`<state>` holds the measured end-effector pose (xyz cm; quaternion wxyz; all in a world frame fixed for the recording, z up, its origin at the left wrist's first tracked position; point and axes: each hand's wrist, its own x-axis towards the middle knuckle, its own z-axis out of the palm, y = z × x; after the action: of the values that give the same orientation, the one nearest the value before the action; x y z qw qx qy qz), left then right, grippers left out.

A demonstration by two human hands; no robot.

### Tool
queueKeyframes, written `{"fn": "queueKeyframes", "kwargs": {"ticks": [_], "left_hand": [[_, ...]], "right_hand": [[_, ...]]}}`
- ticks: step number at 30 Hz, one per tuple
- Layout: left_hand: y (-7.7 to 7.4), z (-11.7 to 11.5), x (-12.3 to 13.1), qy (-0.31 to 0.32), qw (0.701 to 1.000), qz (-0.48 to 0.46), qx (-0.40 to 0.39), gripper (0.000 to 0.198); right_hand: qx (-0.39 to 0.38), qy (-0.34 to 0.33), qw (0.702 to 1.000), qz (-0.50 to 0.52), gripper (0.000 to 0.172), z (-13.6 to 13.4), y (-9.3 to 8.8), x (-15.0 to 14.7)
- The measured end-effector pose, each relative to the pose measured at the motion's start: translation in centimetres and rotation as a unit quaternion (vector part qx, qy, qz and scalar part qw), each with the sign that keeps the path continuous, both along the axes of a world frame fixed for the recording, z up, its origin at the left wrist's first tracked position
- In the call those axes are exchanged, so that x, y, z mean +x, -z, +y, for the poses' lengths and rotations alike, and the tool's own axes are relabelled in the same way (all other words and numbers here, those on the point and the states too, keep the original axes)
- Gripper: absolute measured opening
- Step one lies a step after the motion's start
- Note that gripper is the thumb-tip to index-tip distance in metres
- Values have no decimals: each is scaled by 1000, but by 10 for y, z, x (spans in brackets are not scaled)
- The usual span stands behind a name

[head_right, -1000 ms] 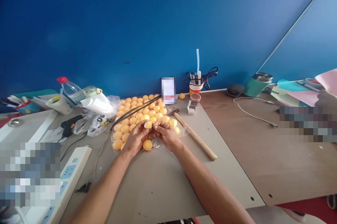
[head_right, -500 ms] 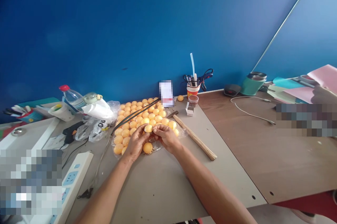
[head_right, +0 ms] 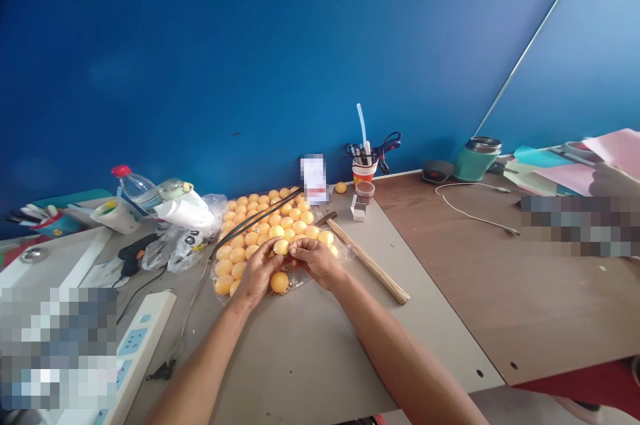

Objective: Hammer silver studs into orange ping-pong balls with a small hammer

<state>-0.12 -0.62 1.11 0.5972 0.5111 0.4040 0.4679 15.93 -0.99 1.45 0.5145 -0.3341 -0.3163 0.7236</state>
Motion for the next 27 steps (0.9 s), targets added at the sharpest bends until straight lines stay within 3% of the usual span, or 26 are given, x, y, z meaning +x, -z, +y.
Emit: {"fn": "queueKeyframes", "kwargs": {"ticks": [27], "left_hand": [[7, 0, 1, -28, 998, 48, 33, 49]], "right_hand": [[22, 29, 999, -26, 28, 2, 5, -5]]}}
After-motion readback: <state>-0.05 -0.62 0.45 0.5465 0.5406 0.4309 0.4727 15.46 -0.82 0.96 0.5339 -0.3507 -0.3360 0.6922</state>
